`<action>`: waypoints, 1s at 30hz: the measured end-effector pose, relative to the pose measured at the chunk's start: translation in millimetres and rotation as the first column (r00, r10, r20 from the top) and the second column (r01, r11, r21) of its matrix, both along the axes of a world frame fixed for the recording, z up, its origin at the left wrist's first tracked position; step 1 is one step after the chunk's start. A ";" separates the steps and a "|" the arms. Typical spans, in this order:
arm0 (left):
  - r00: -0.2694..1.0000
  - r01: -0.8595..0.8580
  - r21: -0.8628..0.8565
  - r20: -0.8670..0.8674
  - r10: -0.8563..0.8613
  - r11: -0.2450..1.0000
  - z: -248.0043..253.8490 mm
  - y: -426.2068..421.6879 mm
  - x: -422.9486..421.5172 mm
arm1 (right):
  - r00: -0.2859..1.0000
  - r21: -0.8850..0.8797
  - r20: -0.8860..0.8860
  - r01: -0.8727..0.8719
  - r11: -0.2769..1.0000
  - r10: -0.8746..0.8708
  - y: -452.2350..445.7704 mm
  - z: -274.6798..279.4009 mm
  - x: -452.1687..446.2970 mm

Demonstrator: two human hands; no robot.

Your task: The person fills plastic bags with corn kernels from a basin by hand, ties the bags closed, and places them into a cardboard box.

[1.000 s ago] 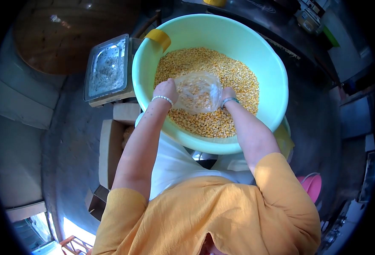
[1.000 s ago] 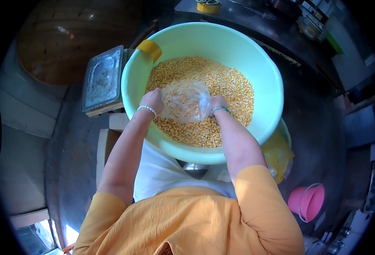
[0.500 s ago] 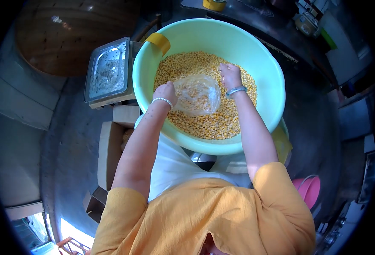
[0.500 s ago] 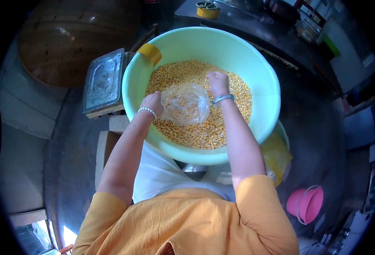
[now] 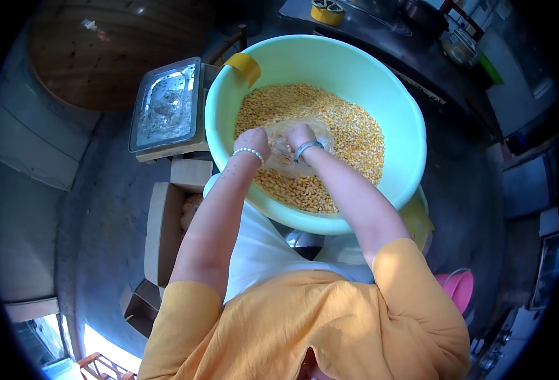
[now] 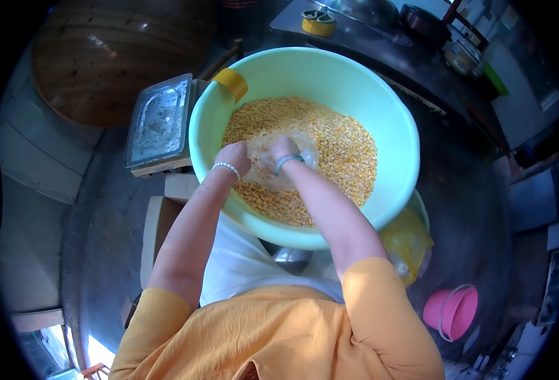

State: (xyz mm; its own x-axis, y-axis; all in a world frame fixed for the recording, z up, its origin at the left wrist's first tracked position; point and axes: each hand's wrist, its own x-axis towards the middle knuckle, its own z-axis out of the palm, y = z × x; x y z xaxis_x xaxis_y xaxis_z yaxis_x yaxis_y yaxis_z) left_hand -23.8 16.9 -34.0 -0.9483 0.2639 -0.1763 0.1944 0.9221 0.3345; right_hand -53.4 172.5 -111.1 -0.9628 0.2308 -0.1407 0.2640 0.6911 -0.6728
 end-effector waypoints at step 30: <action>0.998 -0.013 0.021 -0.056 0.014 1.000 -2.3 4.3 -0.6 | 0.865 -0.175 -0.391 0.266 0.948 -0.315 134.9 19.3 16.4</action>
State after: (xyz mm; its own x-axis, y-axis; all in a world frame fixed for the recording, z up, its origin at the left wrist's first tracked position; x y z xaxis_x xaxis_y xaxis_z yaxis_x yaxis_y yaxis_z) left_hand -24.4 21.1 -36.4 -0.9600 0.2541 -0.1175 0.2010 0.9178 0.3424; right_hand -37.0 307.4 -91.8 -0.8310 0.5154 0.2090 0.1259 0.5403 -0.8320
